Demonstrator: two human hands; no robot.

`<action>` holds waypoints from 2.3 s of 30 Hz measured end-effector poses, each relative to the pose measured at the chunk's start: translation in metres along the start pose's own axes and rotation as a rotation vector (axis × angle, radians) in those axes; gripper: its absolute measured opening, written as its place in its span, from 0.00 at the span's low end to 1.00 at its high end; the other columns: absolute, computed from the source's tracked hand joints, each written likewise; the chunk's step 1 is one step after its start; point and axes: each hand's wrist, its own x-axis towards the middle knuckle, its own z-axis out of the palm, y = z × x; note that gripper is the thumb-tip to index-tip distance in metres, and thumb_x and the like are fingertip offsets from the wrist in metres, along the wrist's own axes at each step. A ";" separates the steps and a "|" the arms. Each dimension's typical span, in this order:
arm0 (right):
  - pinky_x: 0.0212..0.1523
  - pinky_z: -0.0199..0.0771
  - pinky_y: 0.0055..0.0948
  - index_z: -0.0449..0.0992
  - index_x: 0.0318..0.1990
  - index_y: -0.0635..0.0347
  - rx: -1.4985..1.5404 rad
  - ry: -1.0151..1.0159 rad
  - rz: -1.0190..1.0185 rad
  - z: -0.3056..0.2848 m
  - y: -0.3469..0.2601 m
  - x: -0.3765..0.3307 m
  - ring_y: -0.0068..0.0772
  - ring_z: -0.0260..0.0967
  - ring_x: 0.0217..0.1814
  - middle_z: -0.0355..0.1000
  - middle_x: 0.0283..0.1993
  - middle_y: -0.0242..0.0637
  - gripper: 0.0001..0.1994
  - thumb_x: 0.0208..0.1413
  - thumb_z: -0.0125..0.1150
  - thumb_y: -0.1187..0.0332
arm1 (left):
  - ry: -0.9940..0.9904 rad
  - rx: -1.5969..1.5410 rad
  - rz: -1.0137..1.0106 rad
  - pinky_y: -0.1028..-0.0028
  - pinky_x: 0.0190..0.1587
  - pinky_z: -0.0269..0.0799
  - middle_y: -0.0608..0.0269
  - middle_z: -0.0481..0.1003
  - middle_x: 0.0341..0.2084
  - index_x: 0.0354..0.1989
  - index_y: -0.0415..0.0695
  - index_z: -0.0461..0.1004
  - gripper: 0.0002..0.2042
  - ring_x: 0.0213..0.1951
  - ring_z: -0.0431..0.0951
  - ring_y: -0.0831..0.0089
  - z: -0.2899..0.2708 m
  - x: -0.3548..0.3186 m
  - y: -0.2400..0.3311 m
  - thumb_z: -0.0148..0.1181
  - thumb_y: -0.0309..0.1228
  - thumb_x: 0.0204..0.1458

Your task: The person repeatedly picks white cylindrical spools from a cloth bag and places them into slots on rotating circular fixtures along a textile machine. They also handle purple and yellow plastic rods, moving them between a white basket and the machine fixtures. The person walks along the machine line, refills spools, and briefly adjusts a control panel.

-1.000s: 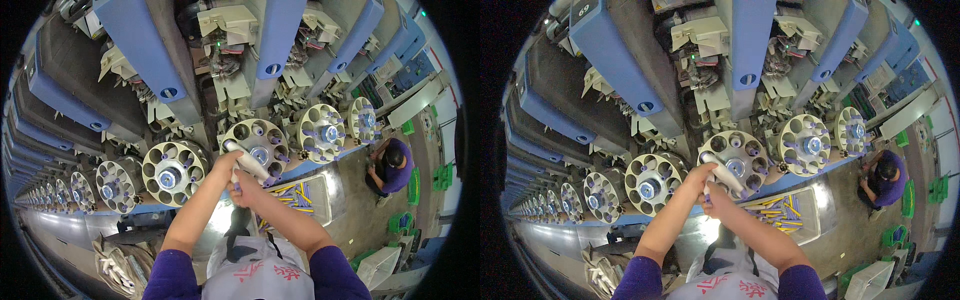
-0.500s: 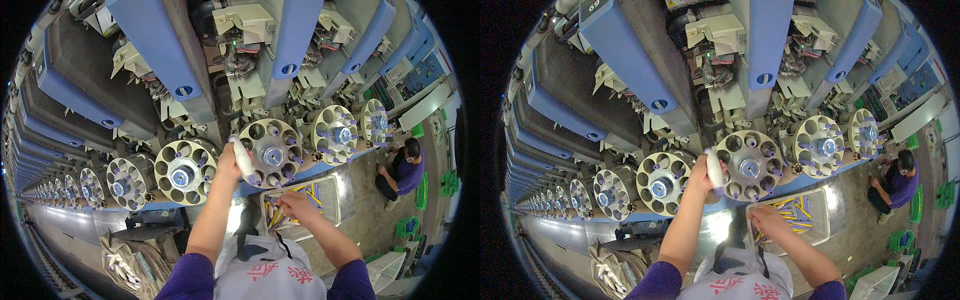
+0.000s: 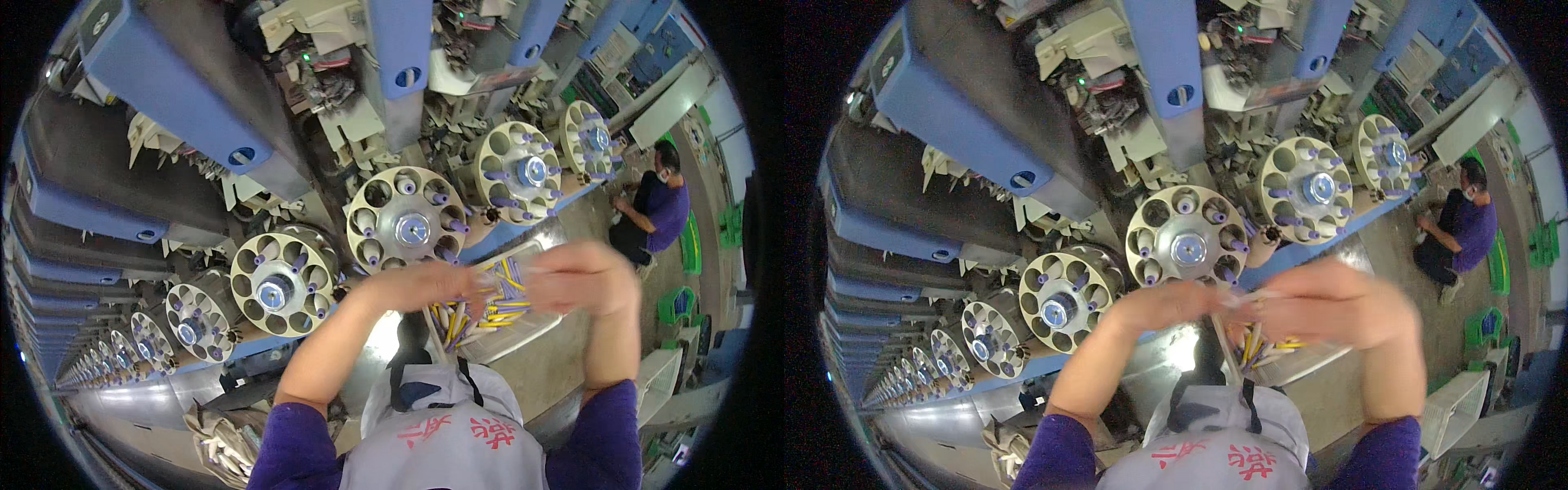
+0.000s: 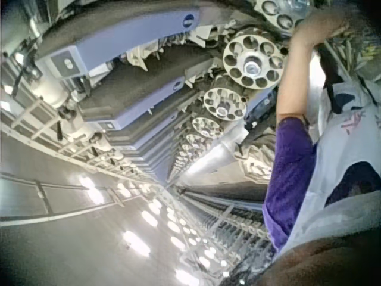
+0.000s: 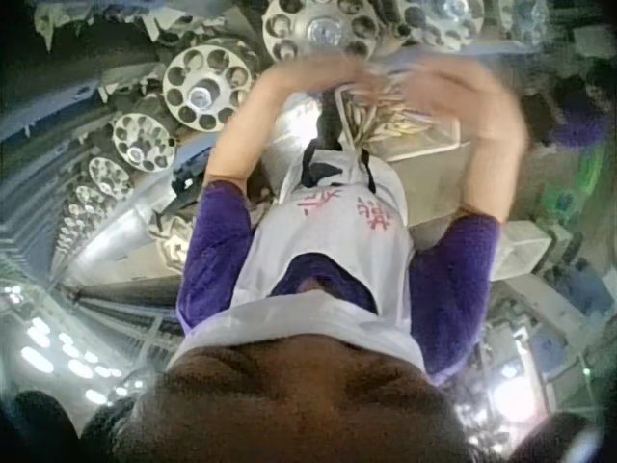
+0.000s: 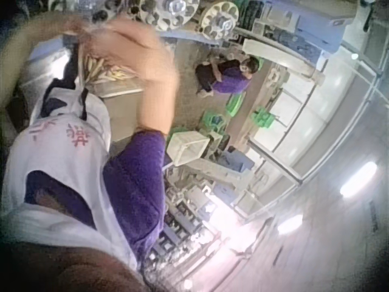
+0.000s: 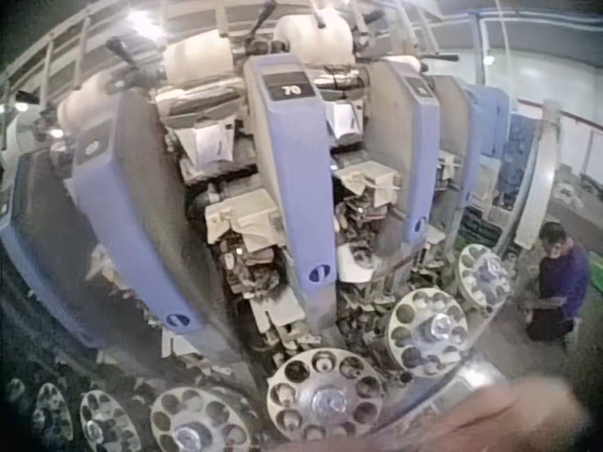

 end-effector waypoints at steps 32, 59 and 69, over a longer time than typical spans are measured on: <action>0.41 0.78 0.39 0.65 0.59 0.62 0.791 1.337 0.130 -0.030 0.418 -0.599 0.40 0.69 0.55 0.67 0.57 0.44 0.23 0.64 0.48 0.55 | 0.869 1.531 -0.133 0.60 0.52 0.67 0.52 0.73 0.42 0.35 0.47 0.81 0.13 0.49 0.71 0.52 -0.081 0.058 -0.069 0.68 0.29 0.36; 0.31 0.73 0.38 0.74 0.43 0.56 -0.785 0.575 -0.471 0.072 0.312 0.113 0.42 0.73 0.32 0.71 0.32 0.39 0.13 0.51 0.61 0.62 | 1.340 0.336 0.147 0.69 0.39 0.71 0.62 0.72 0.27 0.34 0.41 0.71 0.03 0.30 0.71 0.70 0.000 0.008 -0.135 0.53 0.27 0.57; 0.23 0.73 0.37 0.69 0.44 0.57 -0.803 0.632 -0.391 0.099 0.310 0.167 0.44 0.74 0.26 0.71 0.33 0.39 0.14 0.56 0.58 0.60 | 0.968 0.969 -0.143 0.65 0.26 0.68 0.56 0.71 0.17 0.31 0.41 0.71 0.03 0.21 0.74 0.64 -0.019 0.022 -0.022 0.51 0.25 0.52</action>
